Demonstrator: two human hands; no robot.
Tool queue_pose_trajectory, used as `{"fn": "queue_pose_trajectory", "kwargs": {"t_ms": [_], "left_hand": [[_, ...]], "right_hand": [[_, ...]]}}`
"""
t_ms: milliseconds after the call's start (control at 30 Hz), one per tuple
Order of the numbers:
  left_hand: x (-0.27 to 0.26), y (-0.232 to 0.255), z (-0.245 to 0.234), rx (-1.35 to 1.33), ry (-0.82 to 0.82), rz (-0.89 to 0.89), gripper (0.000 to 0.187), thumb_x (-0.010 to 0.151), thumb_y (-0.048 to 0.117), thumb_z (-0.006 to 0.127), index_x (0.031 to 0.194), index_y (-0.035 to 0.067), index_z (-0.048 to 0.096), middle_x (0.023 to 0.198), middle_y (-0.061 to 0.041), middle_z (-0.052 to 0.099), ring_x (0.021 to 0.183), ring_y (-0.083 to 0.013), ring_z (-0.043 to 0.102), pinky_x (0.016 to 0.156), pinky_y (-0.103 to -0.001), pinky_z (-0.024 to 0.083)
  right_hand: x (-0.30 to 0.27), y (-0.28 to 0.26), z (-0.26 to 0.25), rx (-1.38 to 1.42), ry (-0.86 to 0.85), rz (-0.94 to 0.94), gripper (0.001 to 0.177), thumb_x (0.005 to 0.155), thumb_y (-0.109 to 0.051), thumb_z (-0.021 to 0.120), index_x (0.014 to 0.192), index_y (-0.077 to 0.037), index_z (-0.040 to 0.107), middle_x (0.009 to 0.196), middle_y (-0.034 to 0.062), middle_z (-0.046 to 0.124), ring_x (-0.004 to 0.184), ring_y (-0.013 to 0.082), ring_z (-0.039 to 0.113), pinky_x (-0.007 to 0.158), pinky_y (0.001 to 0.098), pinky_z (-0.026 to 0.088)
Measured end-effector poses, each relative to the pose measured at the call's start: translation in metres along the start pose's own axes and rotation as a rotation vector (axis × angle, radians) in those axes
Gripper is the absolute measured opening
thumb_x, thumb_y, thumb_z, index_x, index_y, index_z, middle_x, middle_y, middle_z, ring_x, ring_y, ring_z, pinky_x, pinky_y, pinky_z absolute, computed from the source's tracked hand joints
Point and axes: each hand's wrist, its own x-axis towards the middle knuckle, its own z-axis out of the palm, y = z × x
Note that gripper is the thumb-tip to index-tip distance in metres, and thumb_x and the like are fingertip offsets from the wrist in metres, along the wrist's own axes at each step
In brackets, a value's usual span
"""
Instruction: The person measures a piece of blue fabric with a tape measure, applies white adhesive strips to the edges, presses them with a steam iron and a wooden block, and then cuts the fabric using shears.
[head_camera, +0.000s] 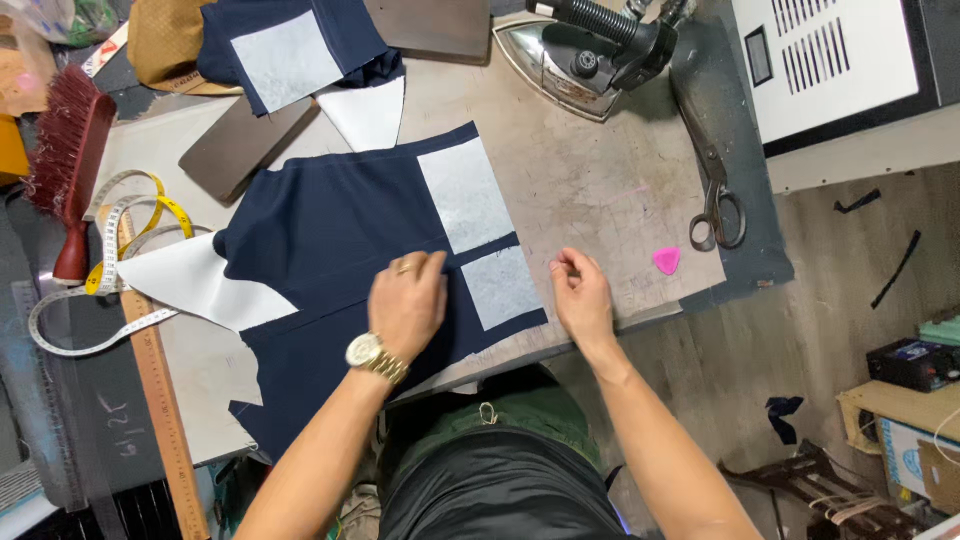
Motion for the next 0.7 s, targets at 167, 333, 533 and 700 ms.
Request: {"fn": "queue_pose_trajectory", "kwargs": {"t_ms": [167,333,533,700], "left_hand": [[0.098,-0.020,0.059,0.176,0.047,-0.049,0.020,0.079,0.025,0.074,0.097,0.019,0.067,0.099,-0.007,0.065,0.097,-0.0285,0.062,0.078,-0.043,0.046],[0.153,-0.065,0.078,0.245,-0.046,-0.375,0.043,0.111,0.038,0.042,0.132,0.003,0.054,0.142,-0.026,0.053,0.137,-0.0398,0.044,0.114,-0.065,0.017],[0.225,-0.115,0.072,0.217,-0.325,-0.389,0.052,0.112,0.043,0.039,0.151,0.009,0.041,0.149,-0.022,0.054,0.140,-0.0352,0.046,0.119,-0.060,0.015],[0.234,-0.077,0.044,0.161,-0.096,-0.263,0.036,0.109,0.026,0.049,0.140,0.010,0.061,0.148,-0.021,0.059,0.140,-0.0388,0.049,0.118,-0.062,0.020]], "right_hand": [[0.013,0.026,-0.005,0.074,-0.115,-0.009,0.031,0.101,-0.009,0.060,0.128,0.006,0.065,0.101,0.0228,0.077,0.085,0.0294,0.077,0.076,0.0378,0.064],[0.020,0.038,-0.047,0.135,-0.209,0.134,0.035,0.101,-0.018,0.066,0.129,0.003,0.067,0.099,0.0203,0.080,0.077,0.0214,0.078,0.072,0.0331,0.064],[0.048,0.034,-0.067,0.069,-0.314,0.095,0.033,0.097,-0.011,0.067,0.128,0.001,0.068,0.109,0.0204,0.078,0.087,0.0246,0.080,0.076,0.0357,0.065],[0.071,0.016,-0.071,0.034,-0.494,0.296,0.055,0.095,-0.021,0.065,0.148,-0.009,0.054,0.122,0.0090,0.077,0.100,0.0170,0.078,0.089,0.0325,0.067]]}}
